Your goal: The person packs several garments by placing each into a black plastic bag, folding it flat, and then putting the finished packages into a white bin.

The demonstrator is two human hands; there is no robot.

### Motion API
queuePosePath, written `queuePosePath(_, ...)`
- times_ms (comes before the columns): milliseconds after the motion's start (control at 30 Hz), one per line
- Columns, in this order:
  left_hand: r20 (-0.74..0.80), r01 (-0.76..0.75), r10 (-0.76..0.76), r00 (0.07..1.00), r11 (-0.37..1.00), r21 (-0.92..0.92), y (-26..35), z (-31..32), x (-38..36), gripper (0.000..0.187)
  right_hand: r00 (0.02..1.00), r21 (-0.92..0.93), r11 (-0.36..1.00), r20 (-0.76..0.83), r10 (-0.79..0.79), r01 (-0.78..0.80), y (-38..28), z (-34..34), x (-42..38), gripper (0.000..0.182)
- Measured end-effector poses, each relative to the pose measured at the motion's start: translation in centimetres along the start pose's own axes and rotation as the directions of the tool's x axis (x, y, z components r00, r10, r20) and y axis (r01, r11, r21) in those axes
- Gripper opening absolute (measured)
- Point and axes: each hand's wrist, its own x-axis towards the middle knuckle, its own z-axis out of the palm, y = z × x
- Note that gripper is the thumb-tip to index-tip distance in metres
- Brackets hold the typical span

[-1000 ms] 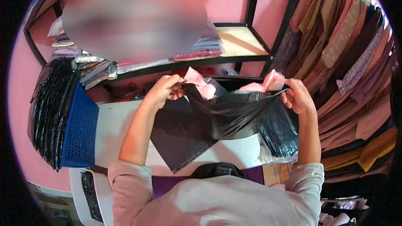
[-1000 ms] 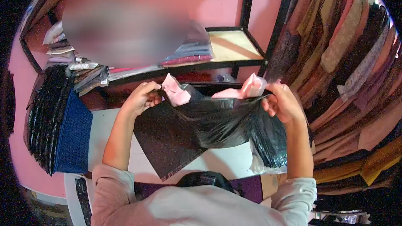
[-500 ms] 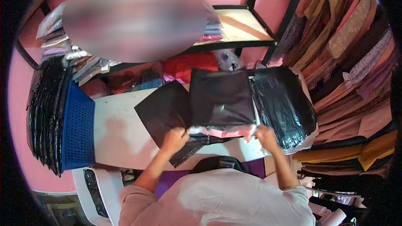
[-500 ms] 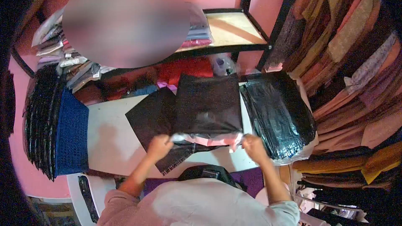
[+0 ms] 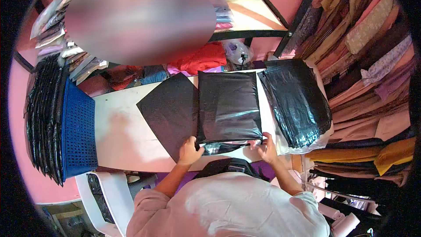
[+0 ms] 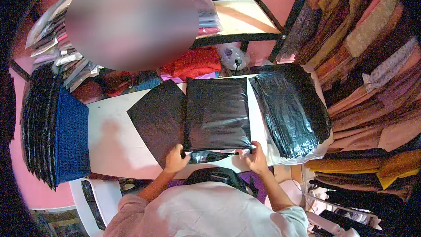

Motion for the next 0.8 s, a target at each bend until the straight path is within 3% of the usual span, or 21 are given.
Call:
queuePosePath(33,0.038,0.144,-0.14,0.989,0.983,-0.117,0.8,0.2,-0.3,0.041,1.0,0.133,0.991,-0.014,-0.002,0.004,-0.8,0.4,-0.1,0.042)
queuePosePath(67,0.04,0.202,-0.198,0.979,0.964,-0.171,0.2,1.9,-0.3,0.057,0.994,0.093,0.992,-0.074,-0.076,0.083,-0.1,1.4,-0.2,0.05)
queuePosePath(100,0.041,0.202,-0.198,0.979,0.965,-0.17,-0.3,2.8,-0.3,0.057,0.994,0.093,0.992,-0.074,-0.075,0.081,0.7,2.1,-0.1,0.05)
queuePosePath(167,-0.078,0.107,-0.139,0.987,0.942,-0.319,-0.9,4.1,-0.4,0.053,0.962,0.096,0.962,-0.074,0.261,-0.254,2.3,3.2,-0.1,0.044)
queuePosePath(200,-0.099,0.077,-0.115,0.988,0.943,-0.323,-0.2,3.2,-0.2,0.053,0.962,0.008,0.978,-0.18,0.204,-0.206,2.9,3.6,0.3,0.033)
queuePosePath(233,-0.098,0.079,-0.117,0.988,0.943,-0.323,-1.1,3.7,-0.2,0.053,0.962,0.007,0.978,-0.179,0.206,-0.208,3.4,3.8,0.6,0.033)
queuePosePath(300,0.086,0.161,-0.137,0.987,0.873,-0.461,-2.2,3.3,0.5,0.052,0.915,0.095,0.96,-0.291,0.28,-0.263,3.9,4.3,1.4,0.02)
queuePosePath(333,0.092,0.177,-0.154,0.984,0.913,-0.368,-2.5,3.3,0.3,0.055,0.915,-0.056,0.956,-0.312,0.256,-0.287,4.1,4.3,1.4,0.017)
queuePosePath(367,0.095,0.176,-0.152,0.984,0.914,-0.364,-1.9,2.5,0.4,0.055,0.913,-0.053,0.955,-0.313,0.26,-0.29,4.1,4.3,1.3,0.017)
queuePosePath(433,0.182,0.232,-0.189,0.965,0.939,-0.256,-0.8,1.6,0.7,0.056,0.912,-0.526,0.745,-0.216,0.35,-0.41,4.2,3.9,1.3,0.023)
queuePosePath(500,0.094,0.171,-0.15,0.984,0.94,-0.295,0.7,0.8,0.2,0.057,0.923,-0.479,0.789,-0.219,0.317,-0.385,4.6,3.8,0.5,0.028)
queuePosePath(533,0.005,0.11,-0.114,0.993,0.939,-0.325,1.0,0.6,0.0,0.059,0.925,-0.168,0.924,-0.227,0.304,-0.344,5.1,4.1,-0.1,0.029)
queuePosePath(567,0.004,0.111,-0.116,0.993,0.939,-0.326,0.8,0.9,-0.1,0.059,0.926,0.162,0.952,-0.237,0.294,-0.261,5.0,4.2,-0.4,0.03)
queuePosePath(600,-0.017,0.087,-0.099,0.995,0.931,-0.354,0.3,1.5,-0.1,0.058,0.944,0.445,0.888,-0.231,0.237,-0.114,4.8,4.6,-0.9,0.031)
queuePosePath(633,-0.036,0.063,-0.083,0.996,0.922,-0.382,0.0,2.0,-0.3,0.058,0.944,0.444,0.889,-0.23,0.237,-0.115,4.9,4.7,-1.0,0.031)
queuePosePath(733,-0.049,0.11,-0.139,0.989,0.917,-0.384,0.4,2.5,-0.2,0.056,0.922,0.014,0.999,-0.385,0.043,-0.041,4.4,4.5,-0.4,0.02)
queuePosePath(767,-0.049,0.109,-0.139,0.989,0.917,-0.384,0.2,2.8,-0.1,0.056,0.922,0.014,0.999,-0.385,0.043,-0.041,4.5,4.6,-0.2,0.02)
queuePosePath(800,-0.035,0.122,-0.146,0.989,0.918,-0.377,-0.1,3.1,0.0,0.055,0.941,-0.018,0.987,-0.305,0.149,-0.162,4.6,4.7,0.1,0.017)
